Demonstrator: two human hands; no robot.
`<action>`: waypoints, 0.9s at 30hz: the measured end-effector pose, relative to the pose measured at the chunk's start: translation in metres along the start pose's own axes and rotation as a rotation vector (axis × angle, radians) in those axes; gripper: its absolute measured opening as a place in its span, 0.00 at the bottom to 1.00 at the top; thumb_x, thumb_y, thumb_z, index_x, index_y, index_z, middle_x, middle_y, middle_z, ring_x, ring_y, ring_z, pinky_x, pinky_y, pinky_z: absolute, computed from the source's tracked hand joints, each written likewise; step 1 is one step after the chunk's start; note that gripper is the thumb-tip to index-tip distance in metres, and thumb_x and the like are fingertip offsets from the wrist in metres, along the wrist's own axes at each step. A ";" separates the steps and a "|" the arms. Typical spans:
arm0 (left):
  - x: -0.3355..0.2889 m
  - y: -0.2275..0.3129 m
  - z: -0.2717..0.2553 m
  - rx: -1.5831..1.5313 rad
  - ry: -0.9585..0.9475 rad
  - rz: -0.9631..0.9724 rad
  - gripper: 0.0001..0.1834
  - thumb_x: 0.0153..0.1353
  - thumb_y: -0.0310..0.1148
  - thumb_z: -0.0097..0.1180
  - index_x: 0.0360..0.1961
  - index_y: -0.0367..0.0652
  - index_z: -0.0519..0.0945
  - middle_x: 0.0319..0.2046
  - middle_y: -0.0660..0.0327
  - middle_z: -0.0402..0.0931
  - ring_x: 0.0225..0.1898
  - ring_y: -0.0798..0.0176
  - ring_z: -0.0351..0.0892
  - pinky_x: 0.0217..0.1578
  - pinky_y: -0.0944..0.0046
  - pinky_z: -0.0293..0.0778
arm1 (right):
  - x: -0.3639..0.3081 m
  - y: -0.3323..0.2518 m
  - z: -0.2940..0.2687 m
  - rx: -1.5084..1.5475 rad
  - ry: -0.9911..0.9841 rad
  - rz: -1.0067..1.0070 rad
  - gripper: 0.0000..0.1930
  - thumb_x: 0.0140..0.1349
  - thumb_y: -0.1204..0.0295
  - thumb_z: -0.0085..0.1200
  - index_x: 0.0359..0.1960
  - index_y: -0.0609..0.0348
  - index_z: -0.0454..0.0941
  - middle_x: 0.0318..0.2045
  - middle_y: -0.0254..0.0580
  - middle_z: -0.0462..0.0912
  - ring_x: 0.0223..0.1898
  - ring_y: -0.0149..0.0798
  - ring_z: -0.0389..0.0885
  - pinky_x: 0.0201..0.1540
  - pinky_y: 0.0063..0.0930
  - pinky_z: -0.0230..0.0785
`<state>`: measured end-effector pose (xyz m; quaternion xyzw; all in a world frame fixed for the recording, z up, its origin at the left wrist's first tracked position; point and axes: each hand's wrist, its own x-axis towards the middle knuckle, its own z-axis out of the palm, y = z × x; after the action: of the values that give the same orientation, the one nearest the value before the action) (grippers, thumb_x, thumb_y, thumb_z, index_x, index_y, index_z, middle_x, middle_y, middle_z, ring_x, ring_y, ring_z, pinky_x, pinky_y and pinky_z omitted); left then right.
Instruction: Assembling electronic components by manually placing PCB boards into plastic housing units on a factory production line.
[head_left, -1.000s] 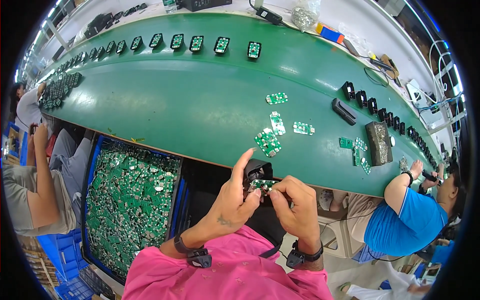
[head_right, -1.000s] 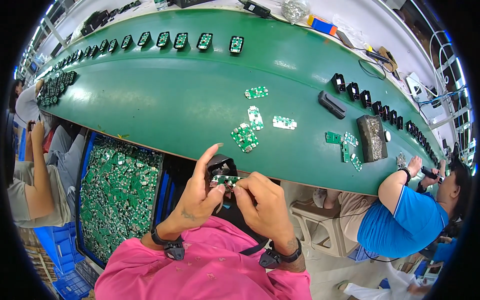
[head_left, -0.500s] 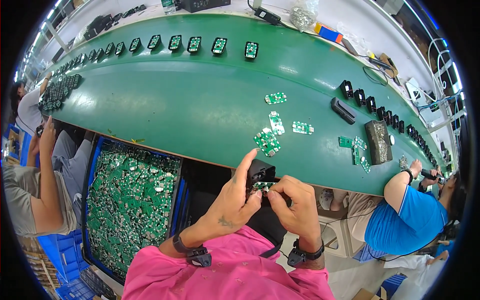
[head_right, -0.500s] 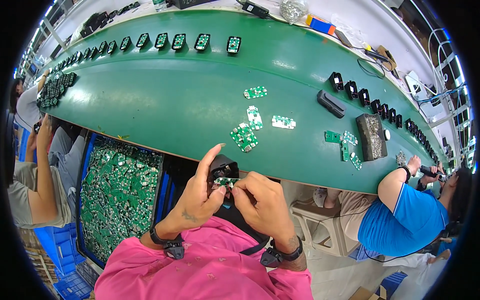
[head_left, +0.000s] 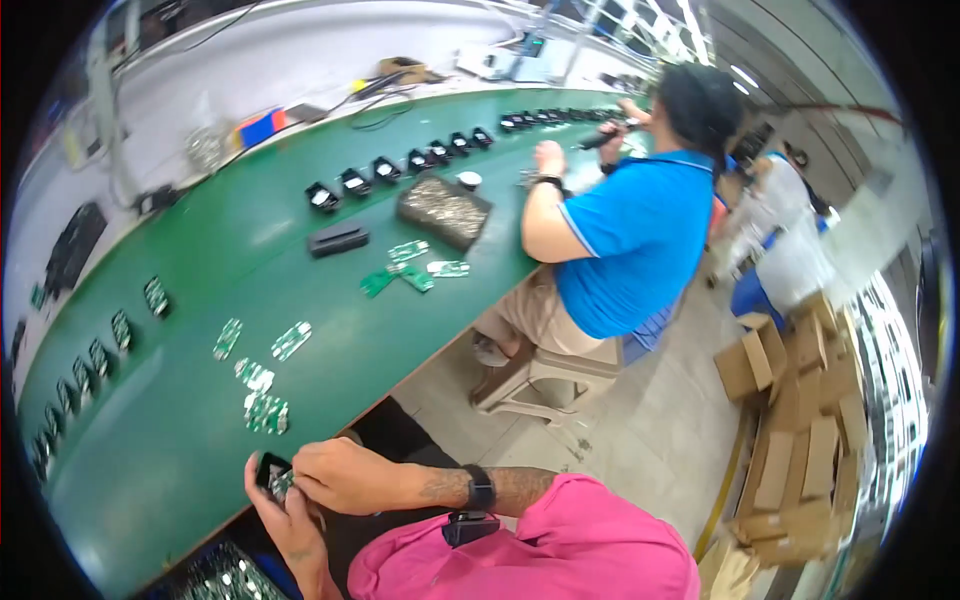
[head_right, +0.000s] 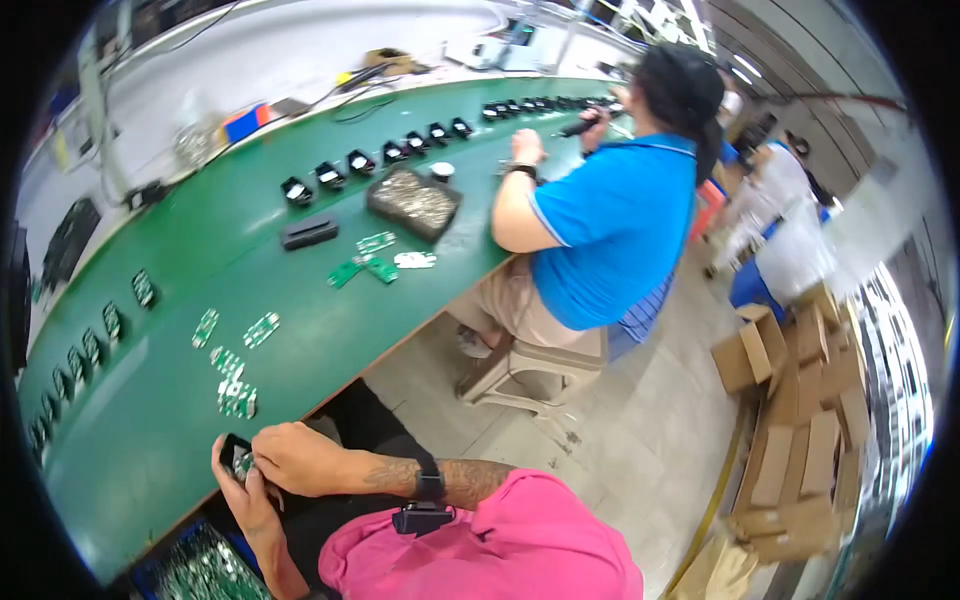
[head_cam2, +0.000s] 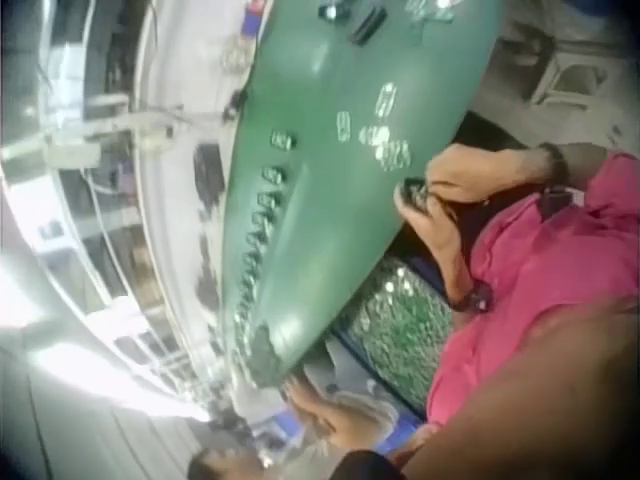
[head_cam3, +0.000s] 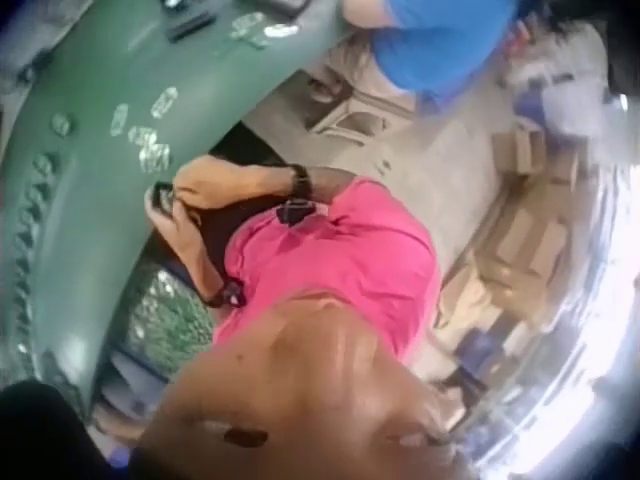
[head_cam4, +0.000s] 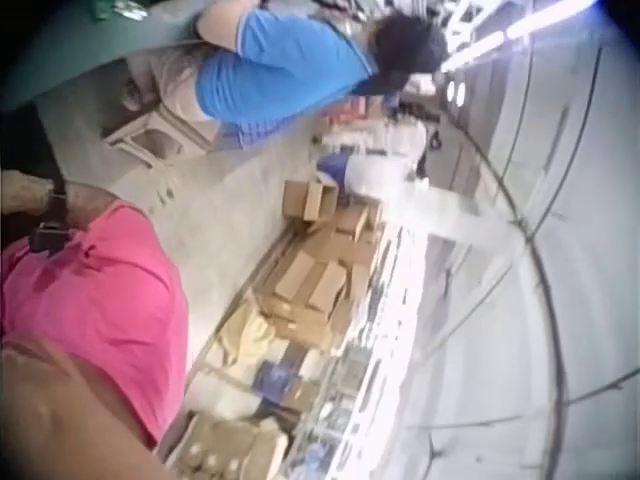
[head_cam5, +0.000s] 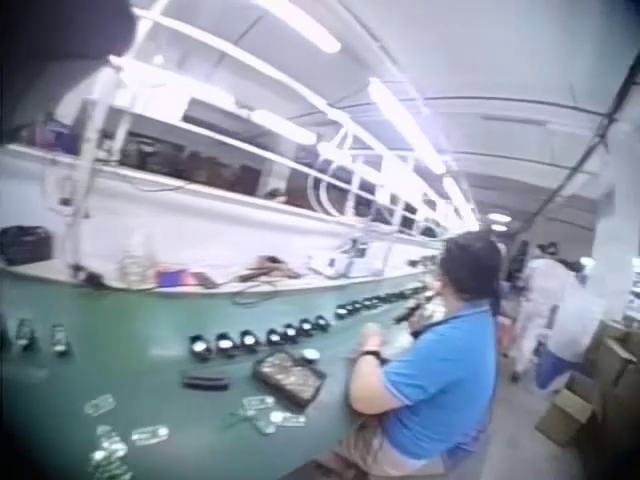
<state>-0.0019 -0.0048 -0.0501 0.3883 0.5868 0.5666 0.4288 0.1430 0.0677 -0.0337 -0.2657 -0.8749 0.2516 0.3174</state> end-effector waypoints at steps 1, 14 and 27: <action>-0.005 0.013 0.008 -0.089 -0.028 -0.065 0.34 0.62 0.25 0.42 0.72 0.48 0.55 0.35 0.60 0.73 0.24 0.73 0.68 0.21 0.76 0.65 | -0.004 -0.003 -0.007 0.090 0.119 0.166 0.11 0.61 0.67 0.54 0.26 0.64 0.76 0.26 0.53 0.79 0.32 0.53 0.81 0.35 0.44 0.72; -0.004 0.005 0.026 -0.240 -0.197 -0.125 0.39 0.58 0.18 0.48 0.70 0.52 0.54 0.36 0.66 0.70 0.24 0.76 0.67 0.20 0.78 0.60 | -0.035 -0.010 0.012 0.800 0.450 0.463 0.11 0.68 0.69 0.56 0.34 0.67 0.75 0.24 0.33 0.75 0.27 0.24 0.71 0.30 0.23 0.66; 0.002 -0.014 0.031 -0.373 -0.182 0.056 0.38 0.55 0.21 0.62 0.66 0.46 0.61 0.43 0.62 0.72 0.32 0.74 0.72 0.29 0.76 0.68 | -0.039 0.014 -0.033 1.112 0.007 0.416 0.13 0.71 0.66 0.52 0.31 0.62 0.77 0.19 0.24 0.71 0.21 0.18 0.65 0.23 0.18 0.55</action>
<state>0.0269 0.0067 -0.0635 0.3678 0.4194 0.6397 0.5287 0.1951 0.0625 -0.0363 -0.2261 -0.5404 0.7282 0.3558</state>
